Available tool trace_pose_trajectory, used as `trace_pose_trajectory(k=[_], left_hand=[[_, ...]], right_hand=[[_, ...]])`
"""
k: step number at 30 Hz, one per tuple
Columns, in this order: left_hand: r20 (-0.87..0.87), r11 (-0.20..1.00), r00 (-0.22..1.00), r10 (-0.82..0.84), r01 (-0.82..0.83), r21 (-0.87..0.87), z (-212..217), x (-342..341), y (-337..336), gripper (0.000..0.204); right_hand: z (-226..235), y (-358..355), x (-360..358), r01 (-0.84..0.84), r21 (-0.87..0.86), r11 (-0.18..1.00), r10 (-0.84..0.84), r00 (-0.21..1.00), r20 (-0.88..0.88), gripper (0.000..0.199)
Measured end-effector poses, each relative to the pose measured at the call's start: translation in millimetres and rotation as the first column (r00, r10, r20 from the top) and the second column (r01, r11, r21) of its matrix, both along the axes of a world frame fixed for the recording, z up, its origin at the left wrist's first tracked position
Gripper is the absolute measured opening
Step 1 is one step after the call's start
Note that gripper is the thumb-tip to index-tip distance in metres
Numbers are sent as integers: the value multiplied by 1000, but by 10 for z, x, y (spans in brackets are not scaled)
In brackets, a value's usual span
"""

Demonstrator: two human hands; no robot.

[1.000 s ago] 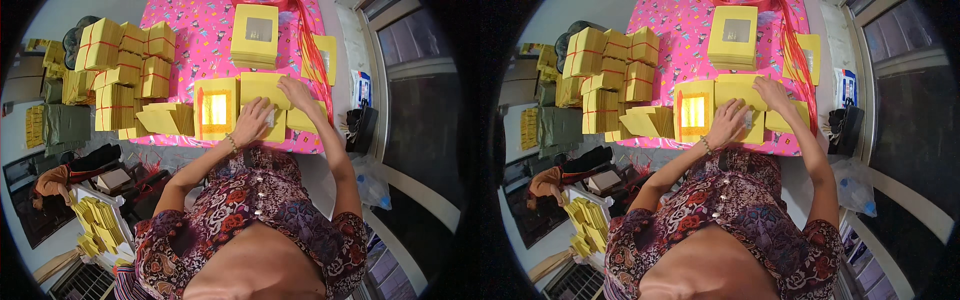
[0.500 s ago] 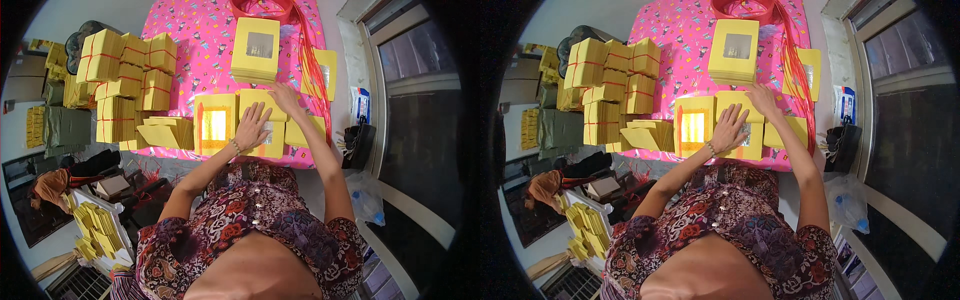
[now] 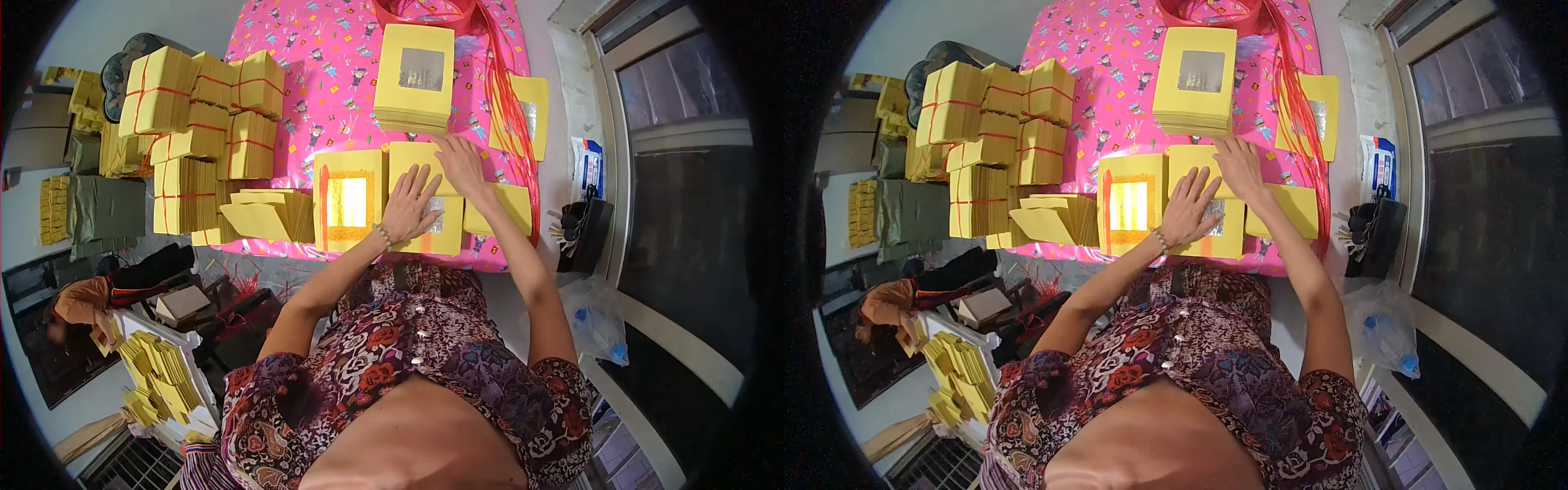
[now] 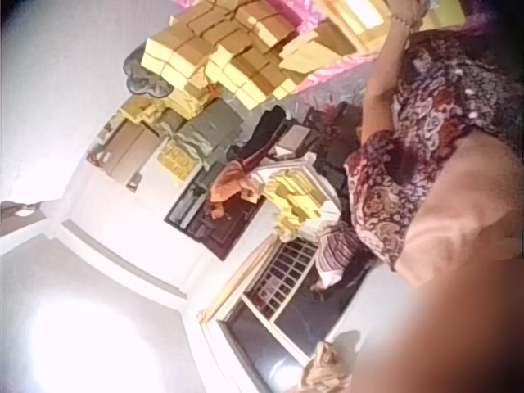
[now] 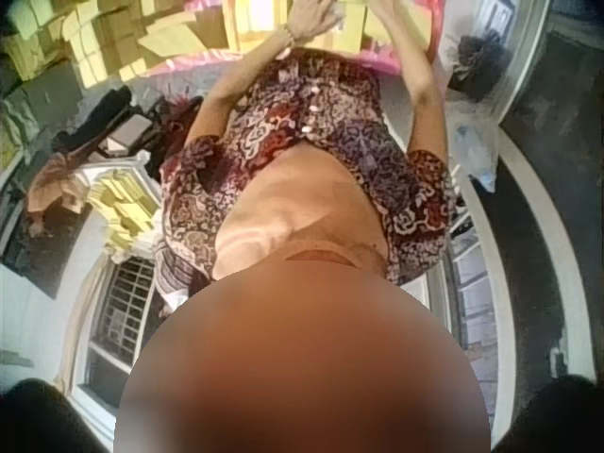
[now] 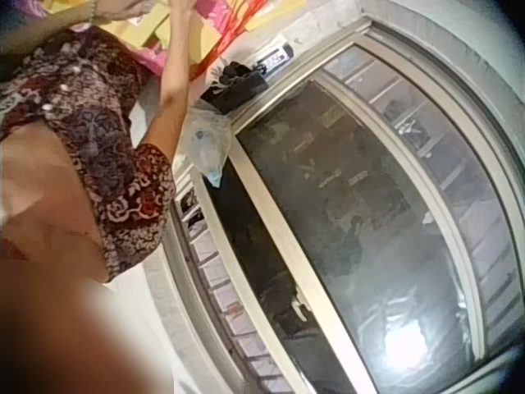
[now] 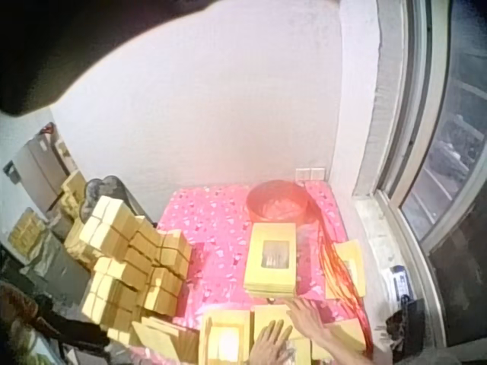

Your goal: Counting, stacking, and tying bundles of yellow joss paper with string.

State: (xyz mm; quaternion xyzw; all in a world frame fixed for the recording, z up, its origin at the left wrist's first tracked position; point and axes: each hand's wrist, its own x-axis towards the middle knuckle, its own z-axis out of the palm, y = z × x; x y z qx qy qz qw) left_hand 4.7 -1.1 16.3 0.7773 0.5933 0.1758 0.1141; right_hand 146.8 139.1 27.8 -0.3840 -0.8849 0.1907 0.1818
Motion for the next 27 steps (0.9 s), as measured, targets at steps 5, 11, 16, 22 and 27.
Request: trace_pose_trajectory(k=[5, 11, 16, 22, 27], left_hand=[[8, 1000, 1000, -1, 1, 16, -31, 0, -4, 77], [1, 1000, 1000, -19, 19, 15, -42, -2, -23, 78], [-12, 999, 1000, -28, 28, 21, -44, 2, -24, 84], [1, 996, 996, -86, 86, 13, -40, -101, -23, 86], [-99, 988, 983, -154, 151, -36, 16, -332, -174, 83]], right_hand=[[51, -735, 330, -36, 172, 985, 25, 998, 63, 44], [-51, -1016, 489, -84, 29, 996, 76, 976, 203, 67], [-104, -995, 557, -112, -24, 993, 114, 960, 255, 70], [-140, -980, 571, -121, -34, 992, 126, 963, 237, 75], [-183, -985, 587, -152, 6, 988, 147, 963, 227, 81]])
